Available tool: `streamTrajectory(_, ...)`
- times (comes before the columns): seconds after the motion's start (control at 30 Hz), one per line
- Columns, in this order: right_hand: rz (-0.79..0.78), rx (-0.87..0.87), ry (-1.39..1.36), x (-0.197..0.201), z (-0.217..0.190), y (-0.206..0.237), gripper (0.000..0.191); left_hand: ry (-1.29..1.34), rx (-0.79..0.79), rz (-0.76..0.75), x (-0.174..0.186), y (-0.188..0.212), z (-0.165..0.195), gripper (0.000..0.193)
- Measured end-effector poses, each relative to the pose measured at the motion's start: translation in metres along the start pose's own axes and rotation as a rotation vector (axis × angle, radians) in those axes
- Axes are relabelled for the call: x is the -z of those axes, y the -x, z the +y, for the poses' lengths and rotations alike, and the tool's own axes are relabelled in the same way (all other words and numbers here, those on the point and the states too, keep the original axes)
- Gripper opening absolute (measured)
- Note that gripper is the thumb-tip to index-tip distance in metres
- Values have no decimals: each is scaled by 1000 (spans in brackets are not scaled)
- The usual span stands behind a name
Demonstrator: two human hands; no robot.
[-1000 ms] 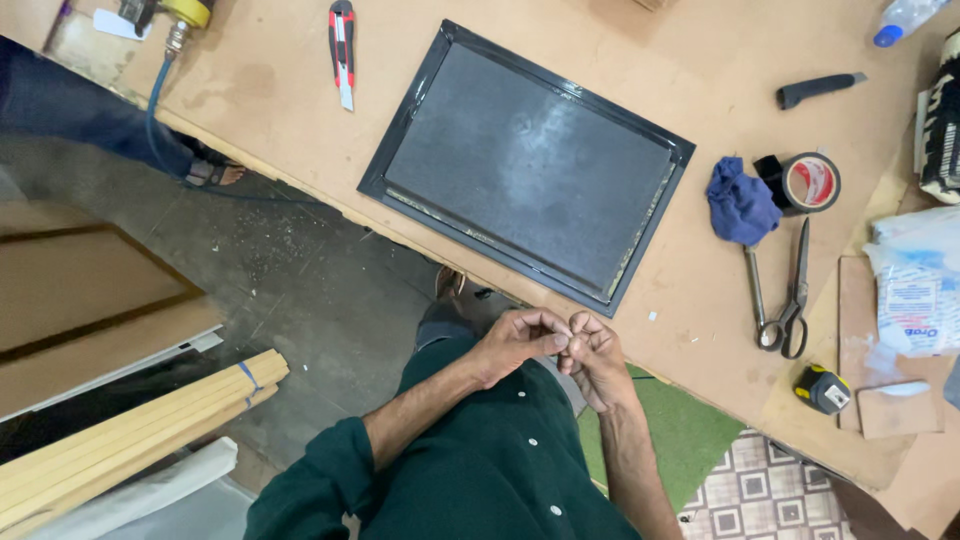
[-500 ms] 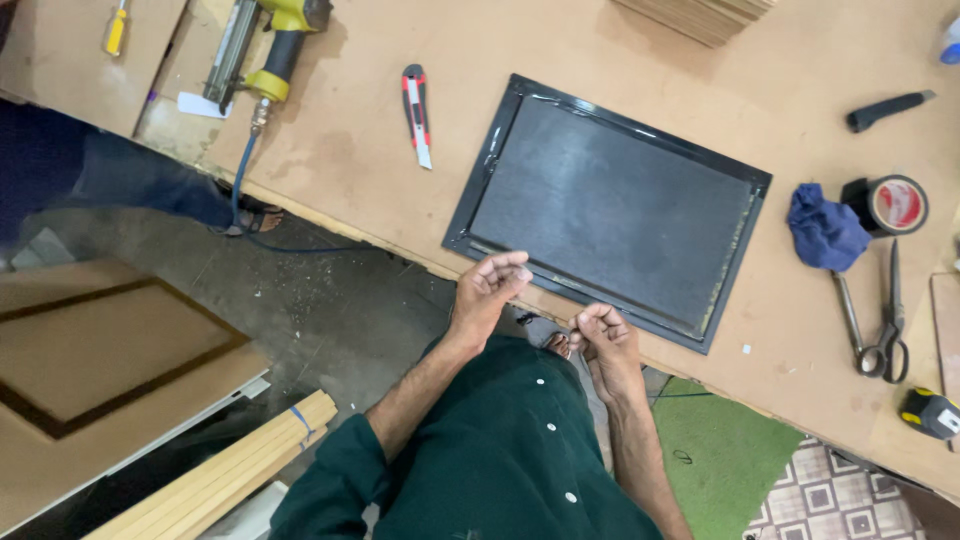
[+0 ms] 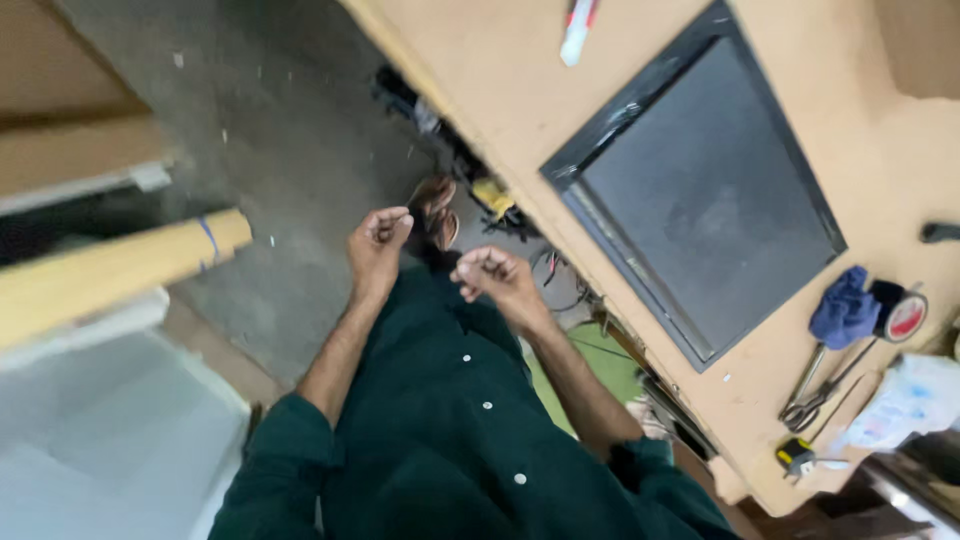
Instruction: The person applies black tape along the edges of a picture frame, trims excess with a utility knife, wipes the surface with a cloth, and attaches hanging wire using scissors. The frame is handled on a workbench in a workshop.
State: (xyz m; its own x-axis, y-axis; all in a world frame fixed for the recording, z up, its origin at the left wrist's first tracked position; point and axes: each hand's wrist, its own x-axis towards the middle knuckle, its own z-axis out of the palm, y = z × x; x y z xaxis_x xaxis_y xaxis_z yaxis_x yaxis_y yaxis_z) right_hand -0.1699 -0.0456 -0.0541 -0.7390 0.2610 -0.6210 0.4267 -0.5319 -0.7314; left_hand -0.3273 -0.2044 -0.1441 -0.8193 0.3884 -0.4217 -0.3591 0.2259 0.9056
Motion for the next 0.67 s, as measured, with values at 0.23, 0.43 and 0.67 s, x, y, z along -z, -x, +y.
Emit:
streamTrajectory(0.23,9,-36,332,-11,64,-126,19,-428,119,-161,94,56,-183,17)
streamTrajectory(0.43,248,112,451,28,122,-224,18,-648,110,-283,118,66,-314,9)
streamTrajectory(0.67,314,369,387,45,184,-326,16,-902,246,-321,144,19,-415,23)
